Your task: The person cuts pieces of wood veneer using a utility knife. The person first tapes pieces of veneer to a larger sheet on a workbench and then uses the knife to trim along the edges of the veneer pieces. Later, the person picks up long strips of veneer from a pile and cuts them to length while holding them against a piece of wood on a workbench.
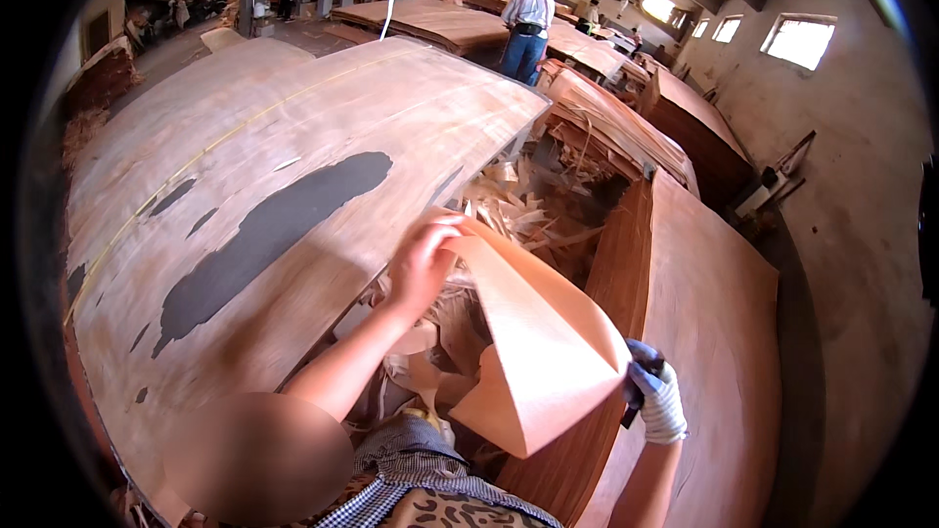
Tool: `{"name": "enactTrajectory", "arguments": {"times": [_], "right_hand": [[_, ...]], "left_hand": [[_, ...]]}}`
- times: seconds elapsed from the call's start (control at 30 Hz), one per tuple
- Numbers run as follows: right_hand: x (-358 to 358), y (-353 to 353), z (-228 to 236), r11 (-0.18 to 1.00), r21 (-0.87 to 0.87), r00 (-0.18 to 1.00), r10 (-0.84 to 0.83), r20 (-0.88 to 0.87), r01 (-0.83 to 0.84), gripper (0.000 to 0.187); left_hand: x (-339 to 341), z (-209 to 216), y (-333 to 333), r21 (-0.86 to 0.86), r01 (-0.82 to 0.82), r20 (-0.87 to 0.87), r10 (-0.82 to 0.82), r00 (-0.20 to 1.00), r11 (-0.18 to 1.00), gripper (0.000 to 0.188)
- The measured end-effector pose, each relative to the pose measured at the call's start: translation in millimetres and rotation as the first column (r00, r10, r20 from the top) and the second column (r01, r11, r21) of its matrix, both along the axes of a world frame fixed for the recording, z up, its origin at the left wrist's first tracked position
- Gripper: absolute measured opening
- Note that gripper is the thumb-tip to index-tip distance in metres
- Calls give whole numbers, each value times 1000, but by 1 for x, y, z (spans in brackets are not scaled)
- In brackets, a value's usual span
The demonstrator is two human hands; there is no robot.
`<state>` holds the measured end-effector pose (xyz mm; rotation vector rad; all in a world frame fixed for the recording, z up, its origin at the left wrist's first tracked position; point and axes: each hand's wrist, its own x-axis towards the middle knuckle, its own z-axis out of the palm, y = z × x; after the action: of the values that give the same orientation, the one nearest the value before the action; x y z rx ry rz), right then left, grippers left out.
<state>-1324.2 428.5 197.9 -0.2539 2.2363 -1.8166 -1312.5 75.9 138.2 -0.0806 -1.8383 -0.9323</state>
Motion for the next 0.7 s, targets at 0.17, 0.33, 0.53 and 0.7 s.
{"name": "enactTrajectory", "arguments": {"times": [0.17, 0.33, 0.53, 0.7], "right_hand": [[-104, -32, 8, 995, -32, 995, 95, -8, -95, 24], [-210, -31, 16, 995, 34, 996, 90, -13, -90, 23], [-312, -21, -36, 972, 32, 955, 222, 196, -233, 24], [-393, -38, -127, 922, 71, 854, 320, 411, -380, 10]], "left_hand": [[-72, 8, -22, 48, -95, -105, 100, 989, 994, 23], [-167, 71, -33, -315, -271, -354, 153, 923, 909, 21], [-257, 93, -29, -491, -243, -318, 87, 944, 837, 13], [-310, 30, -78, -553, -254, -94, 243, 965, 793, 10]]}}
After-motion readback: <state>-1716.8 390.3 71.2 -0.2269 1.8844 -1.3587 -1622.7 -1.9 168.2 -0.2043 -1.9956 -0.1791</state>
